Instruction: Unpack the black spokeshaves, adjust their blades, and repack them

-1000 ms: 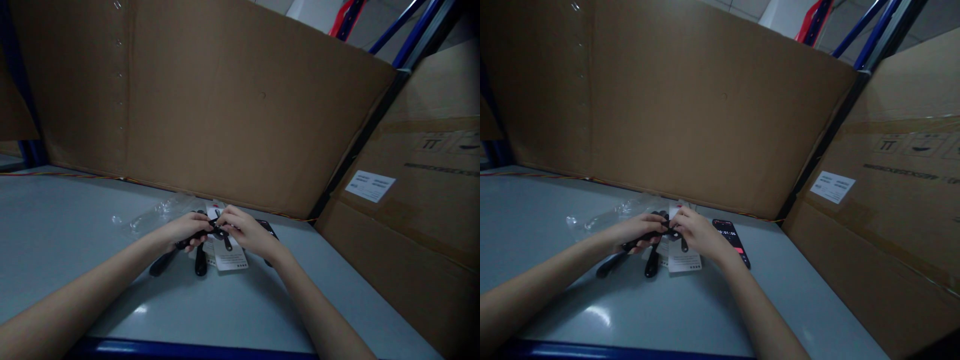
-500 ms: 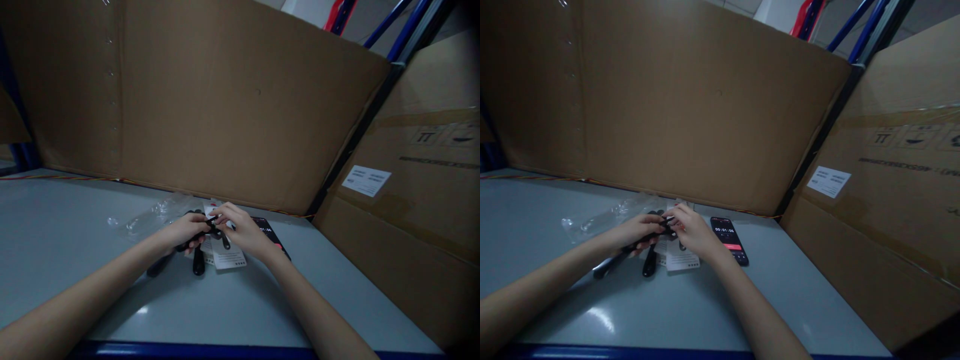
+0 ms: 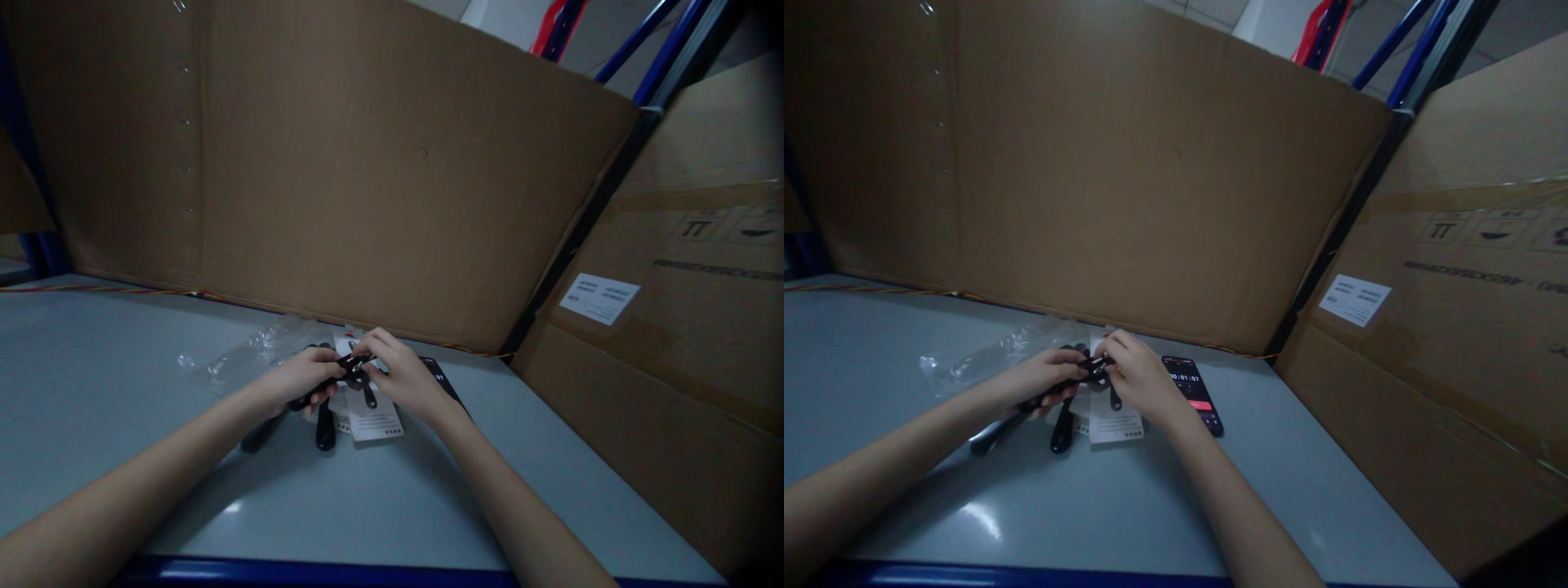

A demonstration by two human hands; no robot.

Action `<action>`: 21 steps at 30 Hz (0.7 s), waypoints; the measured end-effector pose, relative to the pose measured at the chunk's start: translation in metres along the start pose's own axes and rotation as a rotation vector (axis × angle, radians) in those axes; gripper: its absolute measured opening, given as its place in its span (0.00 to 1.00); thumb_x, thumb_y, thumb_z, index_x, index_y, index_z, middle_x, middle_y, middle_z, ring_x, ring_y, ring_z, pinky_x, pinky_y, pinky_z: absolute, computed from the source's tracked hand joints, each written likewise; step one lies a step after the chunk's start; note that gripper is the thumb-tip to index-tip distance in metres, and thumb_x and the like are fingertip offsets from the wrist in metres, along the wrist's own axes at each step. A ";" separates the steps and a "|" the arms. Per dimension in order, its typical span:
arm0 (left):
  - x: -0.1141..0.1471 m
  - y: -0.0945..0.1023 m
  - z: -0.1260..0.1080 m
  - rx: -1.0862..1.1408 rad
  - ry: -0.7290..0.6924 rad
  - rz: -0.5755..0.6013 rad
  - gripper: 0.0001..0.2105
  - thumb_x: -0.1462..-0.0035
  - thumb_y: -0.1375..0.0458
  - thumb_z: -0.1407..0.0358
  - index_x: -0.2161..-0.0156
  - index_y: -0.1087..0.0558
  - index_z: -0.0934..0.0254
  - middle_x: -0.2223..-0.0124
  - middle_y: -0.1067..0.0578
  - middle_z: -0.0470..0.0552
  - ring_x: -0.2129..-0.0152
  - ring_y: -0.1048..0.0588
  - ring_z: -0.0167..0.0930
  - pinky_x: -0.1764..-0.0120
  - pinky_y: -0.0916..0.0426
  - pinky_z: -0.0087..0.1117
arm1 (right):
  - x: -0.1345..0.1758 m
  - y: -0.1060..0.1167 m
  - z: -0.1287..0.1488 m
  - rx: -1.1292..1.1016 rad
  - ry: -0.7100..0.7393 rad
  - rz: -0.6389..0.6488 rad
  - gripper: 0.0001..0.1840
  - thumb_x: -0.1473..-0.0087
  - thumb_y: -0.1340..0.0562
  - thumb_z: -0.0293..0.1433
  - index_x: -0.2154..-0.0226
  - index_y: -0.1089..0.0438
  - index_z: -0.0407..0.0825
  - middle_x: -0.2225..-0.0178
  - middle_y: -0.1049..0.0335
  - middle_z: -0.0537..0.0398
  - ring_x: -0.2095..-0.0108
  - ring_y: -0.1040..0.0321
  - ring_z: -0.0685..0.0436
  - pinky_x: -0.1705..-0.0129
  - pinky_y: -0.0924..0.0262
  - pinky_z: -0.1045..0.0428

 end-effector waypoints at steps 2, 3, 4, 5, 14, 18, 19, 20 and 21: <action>0.000 0.000 0.000 0.008 -0.003 -0.006 0.06 0.50 0.49 0.63 0.70 0.37 0.63 0.82 0.38 0.39 0.92 0.44 0.19 0.91 0.46 0.20 | 0.000 0.001 -0.003 0.064 -0.059 -0.031 0.08 0.53 0.44 0.21 0.68 0.37 0.48 0.65 0.37 0.54 0.62 0.38 0.47 0.62 0.44 0.52; 0.000 0.000 0.001 0.012 -0.005 -0.006 0.06 0.50 0.49 0.63 0.70 0.38 0.63 0.82 0.38 0.39 0.92 0.44 0.19 0.91 0.46 0.20 | 0.001 0.001 -0.005 0.090 -0.088 -0.042 0.05 0.52 0.43 0.23 0.70 0.37 0.47 0.67 0.37 0.54 0.64 0.38 0.47 0.64 0.45 0.53; -0.001 0.000 0.001 0.015 -0.009 -0.006 0.06 0.50 0.49 0.63 0.70 0.38 0.63 0.82 0.38 0.39 0.92 0.44 0.19 0.91 0.46 0.20 | 0.001 0.001 -0.005 0.112 -0.112 -0.051 0.03 0.51 0.42 0.24 0.72 0.37 0.47 0.69 0.37 0.55 0.66 0.38 0.48 0.65 0.45 0.53; -0.001 0.000 0.001 0.017 -0.013 -0.004 0.06 0.50 0.49 0.62 0.69 0.38 0.63 0.82 0.38 0.39 0.92 0.44 0.19 0.91 0.46 0.20 | 0.001 0.000 -0.006 0.127 -0.125 -0.052 0.02 0.51 0.43 0.25 0.73 0.37 0.47 0.70 0.37 0.55 0.67 0.38 0.48 0.66 0.46 0.53; 0.001 0.000 -0.001 0.002 0.003 -0.010 0.08 0.51 0.48 0.61 0.69 0.38 0.63 0.81 0.38 0.39 0.92 0.44 0.19 0.91 0.46 0.20 | 0.002 -0.002 0.004 0.157 -0.018 0.021 0.02 0.50 0.42 0.28 0.69 0.34 0.48 0.67 0.36 0.54 0.62 0.40 0.47 0.61 0.46 0.51; 0.003 -0.002 -0.003 -0.007 0.004 -0.015 0.07 0.51 0.48 0.61 0.69 0.38 0.63 0.81 0.38 0.39 0.92 0.44 0.19 0.91 0.47 0.20 | 0.003 -0.004 0.001 0.057 -0.008 0.068 0.06 0.49 0.44 0.24 0.67 0.34 0.48 0.65 0.38 0.54 0.65 0.39 0.49 0.63 0.44 0.53; 0.003 -0.002 -0.004 -0.013 0.009 -0.022 0.07 0.51 0.48 0.62 0.69 0.38 0.63 0.81 0.38 0.39 0.92 0.44 0.19 0.90 0.48 0.20 | 0.003 -0.005 0.001 0.021 -0.010 0.080 0.07 0.50 0.44 0.22 0.67 0.34 0.49 0.64 0.39 0.54 0.66 0.39 0.50 0.63 0.44 0.53; 0.004 -0.002 -0.004 -0.022 0.015 -0.030 0.06 0.50 0.49 0.63 0.69 0.38 0.63 0.81 0.38 0.39 0.92 0.44 0.19 0.90 0.48 0.20 | 0.003 -0.005 0.001 -0.013 -0.011 0.089 0.09 0.51 0.44 0.21 0.67 0.34 0.49 0.64 0.40 0.55 0.66 0.39 0.50 0.64 0.44 0.54; 0.004 -0.002 -0.004 -0.033 0.021 -0.040 0.06 0.50 0.49 0.63 0.69 0.38 0.63 0.82 0.38 0.39 0.92 0.44 0.19 0.90 0.48 0.20 | 0.003 -0.006 0.001 -0.041 -0.011 0.093 0.10 0.52 0.45 0.19 0.68 0.34 0.49 0.64 0.40 0.55 0.66 0.39 0.50 0.63 0.43 0.54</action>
Point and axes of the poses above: each hand's wrist, its own x-axis away from the middle knuckle, its own y-axis out of the back of the hand, z = x × y, the point moved 4 cm from there along -x, towards the middle knuckle
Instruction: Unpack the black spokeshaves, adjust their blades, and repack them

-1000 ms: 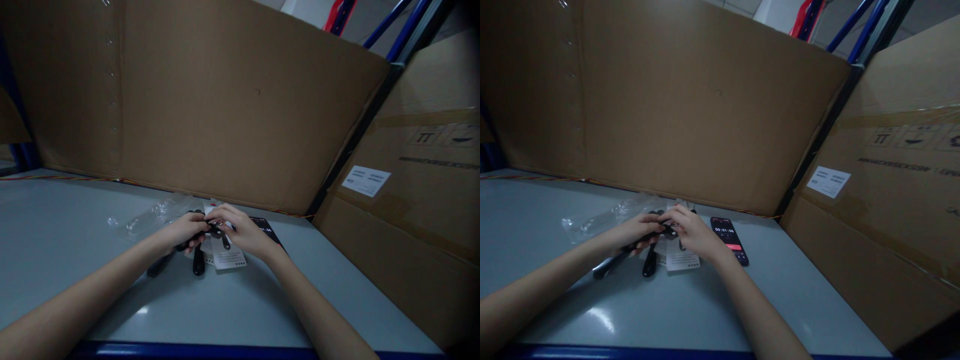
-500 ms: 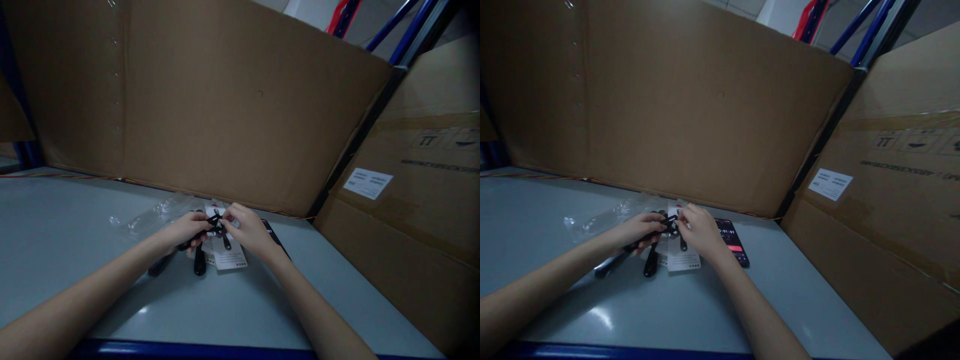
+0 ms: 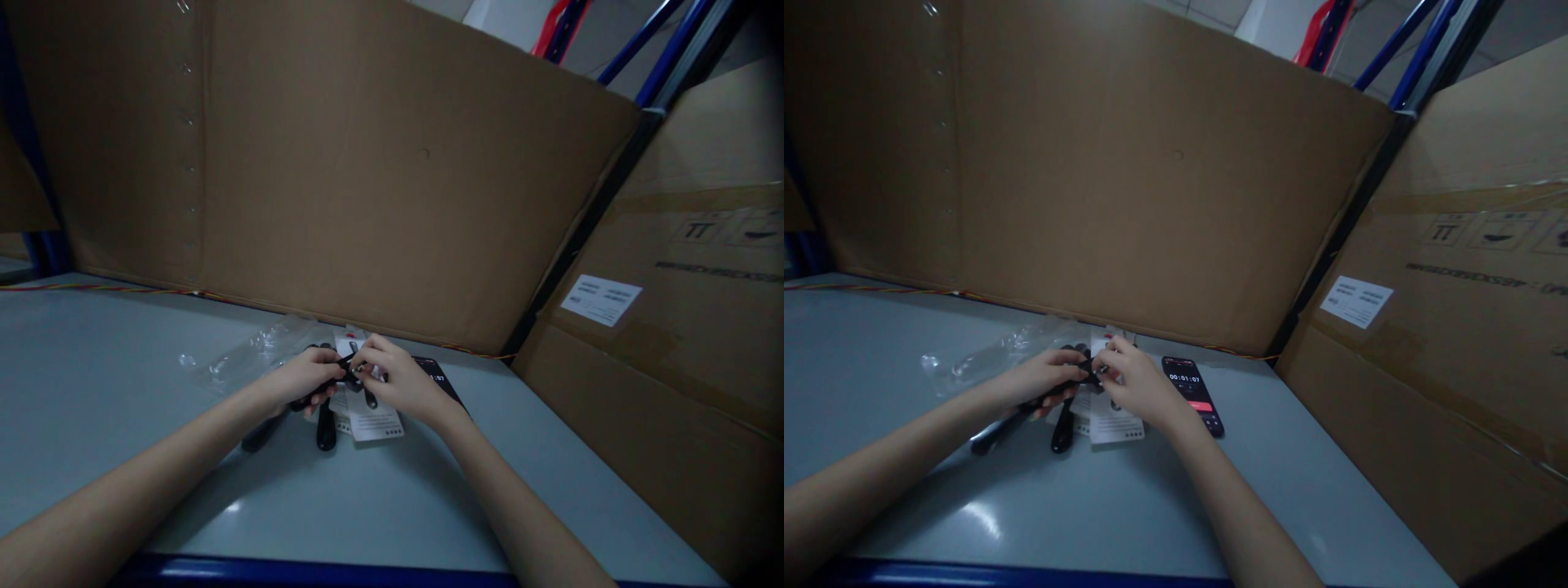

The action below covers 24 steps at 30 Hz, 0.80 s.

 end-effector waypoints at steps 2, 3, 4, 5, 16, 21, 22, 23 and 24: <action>0.000 0.000 0.000 -0.018 0.006 -0.012 0.05 0.50 0.49 0.64 0.68 0.37 0.63 0.82 0.38 0.39 0.92 0.44 0.19 0.90 0.48 0.20 | 0.000 0.000 0.002 -0.038 0.006 -0.002 0.12 0.53 0.46 0.17 0.69 0.35 0.48 0.65 0.40 0.55 0.65 0.39 0.50 0.62 0.43 0.53; -0.001 0.001 0.001 -0.022 0.007 -0.013 0.05 0.50 0.50 0.64 0.68 0.37 0.63 0.82 0.38 0.39 0.92 0.44 0.19 0.90 0.48 0.20 | 0.000 0.000 0.003 -0.051 0.008 -0.009 0.12 0.54 0.46 0.17 0.70 0.35 0.48 0.65 0.40 0.55 0.64 0.39 0.50 0.62 0.43 0.53; -0.001 0.001 0.001 -0.024 0.007 -0.013 0.05 0.50 0.50 0.64 0.68 0.37 0.63 0.82 0.38 0.39 0.92 0.44 0.19 0.90 0.48 0.20 | 0.000 0.000 0.004 -0.060 0.009 -0.022 0.12 0.54 0.46 0.17 0.71 0.35 0.48 0.65 0.40 0.55 0.64 0.39 0.49 0.62 0.44 0.53; -0.001 0.001 0.001 -0.024 0.006 -0.010 0.05 0.50 0.50 0.64 0.68 0.37 0.63 0.82 0.38 0.39 0.92 0.43 0.19 0.90 0.48 0.20 | 0.000 0.001 0.005 -0.065 0.008 -0.037 0.10 0.54 0.45 0.18 0.71 0.36 0.48 0.66 0.40 0.56 0.63 0.39 0.49 0.61 0.44 0.53; -0.003 0.000 0.002 -0.010 -0.010 0.000 0.05 0.50 0.50 0.64 0.68 0.38 0.63 0.83 0.39 0.38 0.92 0.43 0.19 0.90 0.47 0.21 | -0.001 0.004 -0.003 0.132 -0.026 -0.072 0.07 0.50 0.42 0.25 0.64 0.36 0.48 0.64 0.37 0.53 0.63 0.38 0.47 0.61 0.45 0.51; -0.003 -0.001 0.003 -0.040 -0.006 -0.014 0.05 0.51 0.50 0.63 0.68 0.39 0.62 0.82 0.39 0.38 0.92 0.44 0.20 0.90 0.47 0.21 | 0.001 0.000 0.002 0.117 0.022 0.026 0.11 0.49 0.46 0.19 0.66 0.35 0.49 0.64 0.37 0.54 0.64 0.38 0.49 0.63 0.45 0.54; -0.003 -0.001 0.002 -0.045 -0.002 -0.014 0.05 0.51 0.50 0.64 0.68 0.39 0.62 0.82 0.39 0.38 0.92 0.44 0.20 0.90 0.47 0.21 | 0.001 -0.001 0.003 0.101 0.020 0.026 0.11 0.50 0.46 0.19 0.66 0.35 0.48 0.64 0.38 0.54 0.64 0.38 0.49 0.63 0.45 0.54; -0.002 -0.001 0.002 -0.052 0.004 -0.012 0.05 0.51 0.50 0.64 0.68 0.39 0.62 0.82 0.39 0.38 0.92 0.43 0.20 0.90 0.47 0.21 | 0.001 -0.002 0.003 0.081 0.014 0.024 0.10 0.50 0.45 0.20 0.67 0.35 0.48 0.64 0.38 0.55 0.65 0.38 0.50 0.64 0.45 0.54; -0.001 -0.002 0.002 -0.059 0.008 -0.010 0.04 0.51 0.51 0.64 0.68 0.39 0.62 0.82 0.39 0.38 0.92 0.43 0.20 0.90 0.47 0.21 | 0.000 -0.003 0.002 0.061 0.003 0.019 0.08 0.51 0.44 0.21 0.68 0.35 0.48 0.65 0.38 0.55 0.66 0.38 0.50 0.65 0.45 0.55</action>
Point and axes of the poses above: each hand's wrist, its own x-axis away from the middle knuckle, its own y-axis out of the back of the hand, z = x × y, the point moved 4 cm from there along -x, towards the middle knuckle
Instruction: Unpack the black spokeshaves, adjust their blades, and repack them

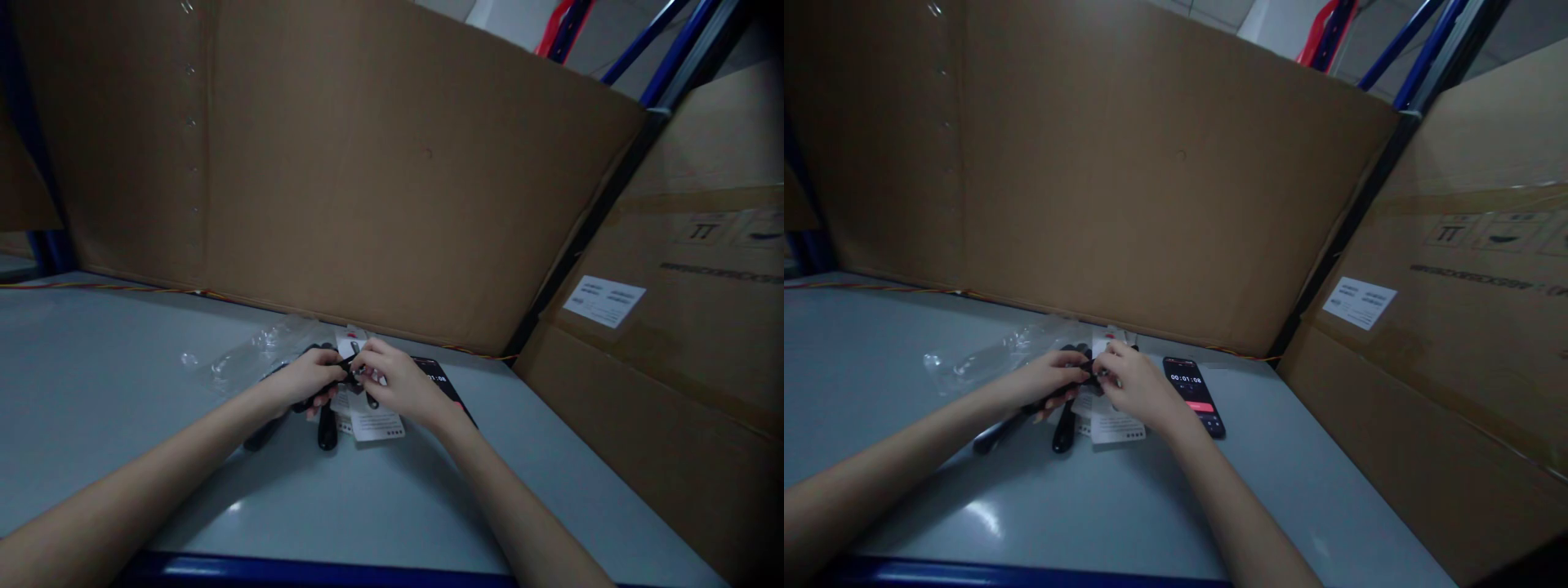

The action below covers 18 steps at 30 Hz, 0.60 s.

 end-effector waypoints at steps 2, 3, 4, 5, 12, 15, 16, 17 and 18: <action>0.001 0.000 -0.001 -0.012 0.004 0.004 0.04 0.51 0.51 0.64 0.69 0.39 0.62 0.82 0.39 0.38 0.92 0.43 0.20 0.90 0.47 0.21 | -0.001 -0.002 -0.001 -0.035 -0.035 -0.016 0.03 0.51 0.41 0.25 0.70 0.35 0.48 0.68 0.39 0.56 0.68 0.39 0.50 0.66 0.45 0.55; 0.001 0.000 -0.002 -0.017 0.003 0.005 0.04 0.51 0.51 0.64 0.69 0.39 0.62 0.82 0.40 0.38 0.92 0.44 0.20 0.90 0.47 0.21 | -0.002 -0.003 -0.002 -0.046 -0.052 -0.028 0.01 0.51 0.40 0.27 0.71 0.35 0.48 0.68 0.39 0.57 0.69 0.39 0.51 0.67 0.45 0.55; 0.002 0.000 -0.002 -0.022 0.003 0.005 0.04 0.51 0.51 0.64 0.69 0.40 0.62 0.82 0.40 0.38 0.92 0.44 0.20 0.90 0.47 0.21 | -0.002 -0.004 -0.002 -0.050 -0.061 -0.042 0.02 0.51 0.40 0.28 0.71 0.35 0.48 0.69 0.39 0.57 0.69 0.39 0.50 0.66 0.45 0.54; 0.002 0.000 -0.002 -0.029 0.004 0.003 0.04 0.51 0.51 0.64 0.69 0.40 0.62 0.82 0.40 0.38 0.92 0.44 0.20 0.90 0.47 0.21 | -0.002 -0.005 -0.002 -0.051 -0.061 -0.054 0.02 0.51 0.40 0.28 0.71 0.35 0.48 0.69 0.38 0.57 0.68 0.39 0.50 0.66 0.45 0.54; 0.000 0.001 -0.001 -0.048 0.006 -0.008 0.06 0.51 0.51 0.64 0.67 0.39 0.63 0.82 0.39 0.38 0.91 0.43 0.20 0.89 0.46 0.21 | -0.003 -0.003 0.003 -0.065 -0.015 -0.076 0.08 0.52 0.44 0.20 0.71 0.36 0.48 0.68 0.37 0.56 0.65 0.39 0.49 0.64 0.45 0.54; 0.000 0.001 0.000 -0.042 0.012 -0.003 0.07 0.51 0.51 0.64 0.66 0.39 0.64 0.83 0.39 0.38 0.92 0.43 0.20 0.89 0.46 0.22 | -0.004 0.003 0.002 -0.066 0.003 -0.111 0.10 0.54 0.44 0.18 0.70 0.36 0.47 0.67 0.36 0.55 0.65 0.39 0.49 0.64 0.45 0.54; -0.001 0.001 0.000 -0.039 0.015 -0.002 0.07 0.51 0.51 0.64 0.66 0.38 0.64 0.83 0.40 0.38 0.92 0.44 0.20 0.89 0.46 0.22 | -0.004 0.006 0.000 -0.073 0.006 -0.127 0.10 0.55 0.44 0.18 0.70 0.35 0.47 0.67 0.36 0.55 0.65 0.38 0.49 0.63 0.44 0.54; -0.001 0.001 0.000 -0.032 0.015 0.001 0.07 0.51 0.50 0.64 0.66 0.38 0.64 0.83 0.40 0.38 0.92 0.44 0.20 0.89 0.46 0.22 | -0.004 0.010 -0.005 -0.082 -0.006 -0.150 0.10 0.55 0.44 0.19 0.69 0.35 0.47 0.67 0.35 0.55 0.65 0.38 0.49 0.63 0.44 0.54; -0.002 0.001 0.000 -0.022 0.014 0.004 0.07 0.51 0.50 0.64 0.66 0.37 0.65 0.83 0.39 0.38 0.92 0.44 0.20 0.89 0.46 0.22 | -0.003 0.014 -0.012 -0.088 -0.038 -0.179 0.10 0.55 0.44 0.19 0.69 0.35 0.47 0.68 0.35 0.55 0.65 0.37 0.50 0.64 0.44 0.55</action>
Point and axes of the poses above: each hand's wrist, its own x-axis away from the middle knuckle, its own y-axis out of the back of the hand, z = x × y, the point moved 4 cm from there along -x, towards the middle knuckle
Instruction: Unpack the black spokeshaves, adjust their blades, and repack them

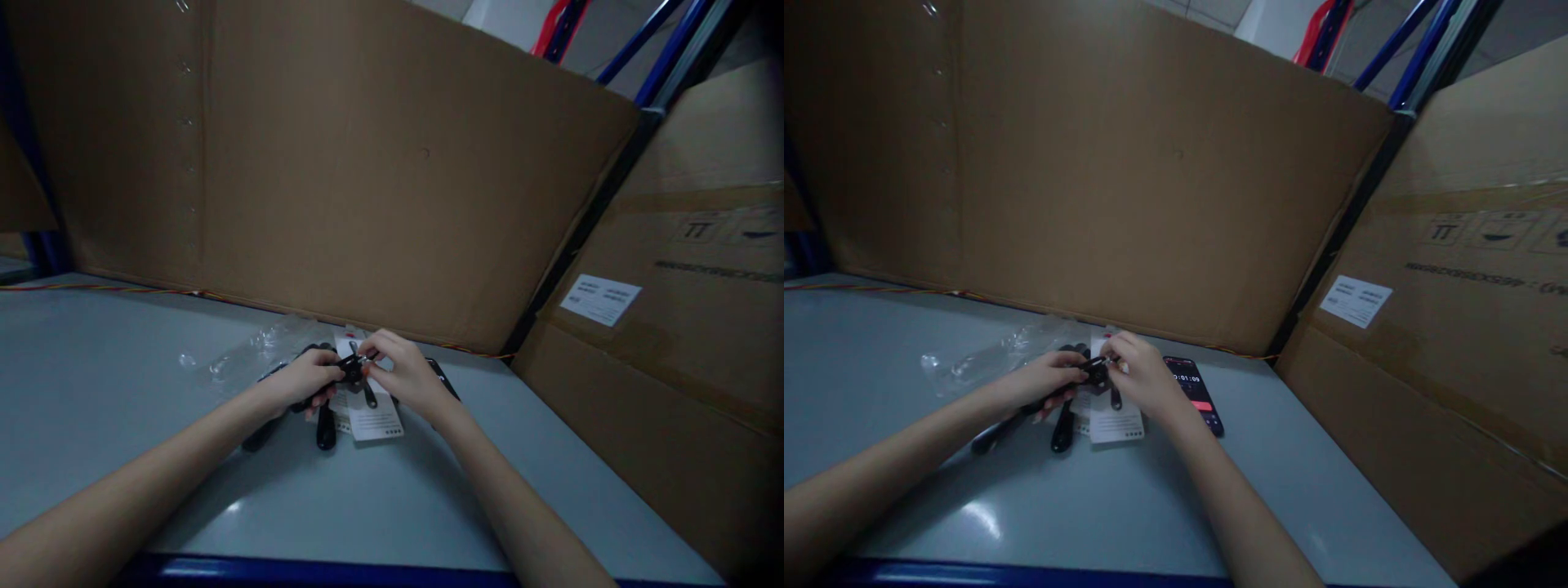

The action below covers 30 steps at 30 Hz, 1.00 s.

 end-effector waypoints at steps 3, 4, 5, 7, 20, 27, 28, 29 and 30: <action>-0.002 0.001 0.002 0.056 -0.009 0.008 0.07 0.50 0.50 0.64 0.66 0.36 0.65 0.82 0.39 0.38 0.92 0.44 0.19 0.90 0.47 0.21 | 0.004 0.016 -0.034 0.039 -0.220 -0.073 0.10 0.57 0.43 0.21 0.68 0.35 0.47 0.70 0.34 0.56 0.70 0.36 0.50 0.68 0.43 0.56; -0.003 0.002 0.003 0.079 -0.011 0.005 0.07 0.50 0.50 0.64 0.66 0.36 0.64 0.82 0.39 0.38 0.92 0.44 0.19 0.90 0.48 0.21 | 0.007 0.018 -0.047 0.072 -0.313 -0.047 0.10 0.58 0.42 0.21 0.68 0.35 0.47 0.71 0.33 0.56 0.71 0.36 0.50 0.69 0.43 0.56; -0.004 0.003 0.004 0.102 -0.014 -0.001 0.07 0.50 0.50 0.64 0.65 0.36 0.64 0.82 0.39 0.39 0.92 0.45 0.19 0.90 0.48 0.21 | 0.010 0.018 -0.060 0.109 -0.402 0.010 0.10 0.59 0.41 0.21 0.70 0.35 0.47 0.73 0.33 0.57 0.72 0.36 0.50 0.70 0.44 0.56; -0.006 0.005 0.006 0.141 -0.015 -0.020 0.08 0.50 0.49 0.64 0.65 0.36 0.64 0.81 0.39 0.39 0.92 0.44 0.19 0.90 0.49 0.21 | 0.017 0.011 -0.081 0.142 -0.500 0.130 0.10 0.63 0.39 0.20 0.73 0.34 0.46 0.76 0.32 0.57 0.74 0.36 0.50 0.72 0.45 0.56; -0.001 0.007 0.000 0.256 -0.042 -0.156 0.05 0.48 0.49 0.65 0.66 0.38 0.65 0.82 0.39 0.38 0.91 0.44 0.19 0.90 0.49 0.20 | 0.019 -0.009 -0.089 0.098 -0.524 0.102 0.06 0.58 0.39 0.28 0.72 0.30 0.47 0.69 0.29 0.54 0.69 0.34 0.49 0.69 0.44 0.55; -0.004 0.002 -0.002 0.205 -0.171 -0.125 0.06 0.47 0.49 0.63 0.65 0.39 0.63 0.84 0.40 0.37 0.93 0.42 0.20 0.91 0.45 0.21 | 0.006 -0.030 -0.037 -0.659 -0.598 0.191 0.17 0.54 0.40 0.44 0.74 0.33 0.45 0.74 0.29 0.53 0.74 0.33 0.51 0.75 0.46 0.57; -0.005 0.002 -0.002 0.202 -0.181 -0.122 0.06 0.47 0.50 0.63 0.65 0.39 0.63 0.84 0.40 0.36 0.93 0.42 0.20 0.91 0.45 0.20 | 0.006 -0.030 -0.034 -0.718 -0.600 0.189 0.17 0.56 0.38 0.44 0.76 0.34 0.45 0.76 0.29 0.54 0.76 0.34 0.52 0.75 0.46 0.57; -0.005 0.003 -0.003 0.201 -0.187 -0.122 0.06 0.47 0.50 0.63 0.65 0.39 0.63 0.84 0.40 0.36 0.93 0.42 0.20 0.91 0.45 0.20 | 0.006 -0.029 -0.034 -0.767 -0.610 0.172 0.17 0.57 0.37 0.43 0.78 0.35 0.45 0.77 0.30 0.55 0.77 0.35 0.53 0.75 0.46 0.57; -0.006 0.003 -0.003 0.197 -0.192 -0.127 0.06 0.47 0.50 0.63 0.65 0.39 0.64 0.85 0.40 0.36 0.93 0.42 0.20 0.91 0.45 0.20 | 0.007 -0.028 -0.035 -0.811 -0.625 0.152 0.17 0.58 0.36 0.43 0.78 0.35 0.45 0.78 0.30 0.55 0.78 0.35 0.53 0.76 0.47 0.57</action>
Point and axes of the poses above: each hand's wrist, its own x-axis away from the middle knuckle, its own y-axis out of the back of the hand, z = x × y, the point moved 4 cm from there along -x, towards the middle knuckle
